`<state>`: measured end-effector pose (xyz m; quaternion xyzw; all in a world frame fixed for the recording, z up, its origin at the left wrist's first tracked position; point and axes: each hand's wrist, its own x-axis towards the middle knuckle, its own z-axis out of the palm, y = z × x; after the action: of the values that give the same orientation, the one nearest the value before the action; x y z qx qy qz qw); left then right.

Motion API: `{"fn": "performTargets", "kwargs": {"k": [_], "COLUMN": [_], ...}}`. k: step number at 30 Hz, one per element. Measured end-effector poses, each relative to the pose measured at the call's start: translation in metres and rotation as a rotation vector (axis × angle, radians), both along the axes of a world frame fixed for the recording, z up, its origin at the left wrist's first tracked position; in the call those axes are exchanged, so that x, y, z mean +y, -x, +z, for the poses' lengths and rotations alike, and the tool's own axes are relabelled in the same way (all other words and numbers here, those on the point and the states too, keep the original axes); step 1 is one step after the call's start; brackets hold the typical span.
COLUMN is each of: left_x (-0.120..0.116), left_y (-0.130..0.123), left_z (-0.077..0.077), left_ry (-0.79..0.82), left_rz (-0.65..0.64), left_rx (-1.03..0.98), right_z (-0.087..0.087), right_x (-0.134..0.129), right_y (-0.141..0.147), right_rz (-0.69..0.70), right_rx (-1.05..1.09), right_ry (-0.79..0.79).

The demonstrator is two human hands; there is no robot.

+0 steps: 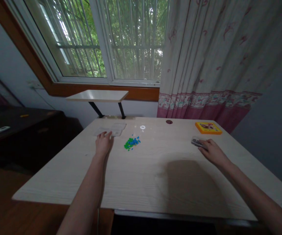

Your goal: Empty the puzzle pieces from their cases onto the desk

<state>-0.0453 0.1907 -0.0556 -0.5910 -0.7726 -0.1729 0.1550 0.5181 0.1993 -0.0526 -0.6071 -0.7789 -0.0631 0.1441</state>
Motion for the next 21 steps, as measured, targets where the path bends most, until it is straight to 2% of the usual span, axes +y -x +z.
{"fn": "performTargets", "kwargs": {"k": [2, 4, 9, 12, 15, 17, 21], "left_x": [0.000, -0.001, -0.004, -0.006, -0.010, -0.014, -0.021], "left_y": [-0.001, -0.003, -0.009, -0.023, -0.052, -0.075, -0.106], "left_z": [0.000, 0.001, 0.005, 0.010, 0.015, 0.018, 0.022], "left_ry": [0.001, -0.010, -0.120, -0.213, -0.273, -0.207, -0.124], "left_rz": [-0.011, -0.016, -0.005, -0.175, -0.467, -0.657, -0.831], "left_rx": [-0.003, -0.011, -0.056, -0.121, -0.250, -0.298, -0.352], "right_z": [0.005, 0.011, 0.025, 0.033, 0.041, 0.043, 0.040], "right_x": [-0.003, -0.003, 0.010, 0.019, 0.023, 0.024, 0.022], "right_y": [0.011, 0.017, 0.028, 0.051, 0.099, 0.142, 0.228], "right_rz": [0.167, 0.244, 0.172, 0.179, 0.342, 0.482, 0.725], "right_rx": [0.047, 0.061, 0.007, 0.056, 0.281, 0.471, 0.743], "right_ry": [0.039, 0.062, 0.120, 0.185, 0.100, 0.036, -0.012]}}
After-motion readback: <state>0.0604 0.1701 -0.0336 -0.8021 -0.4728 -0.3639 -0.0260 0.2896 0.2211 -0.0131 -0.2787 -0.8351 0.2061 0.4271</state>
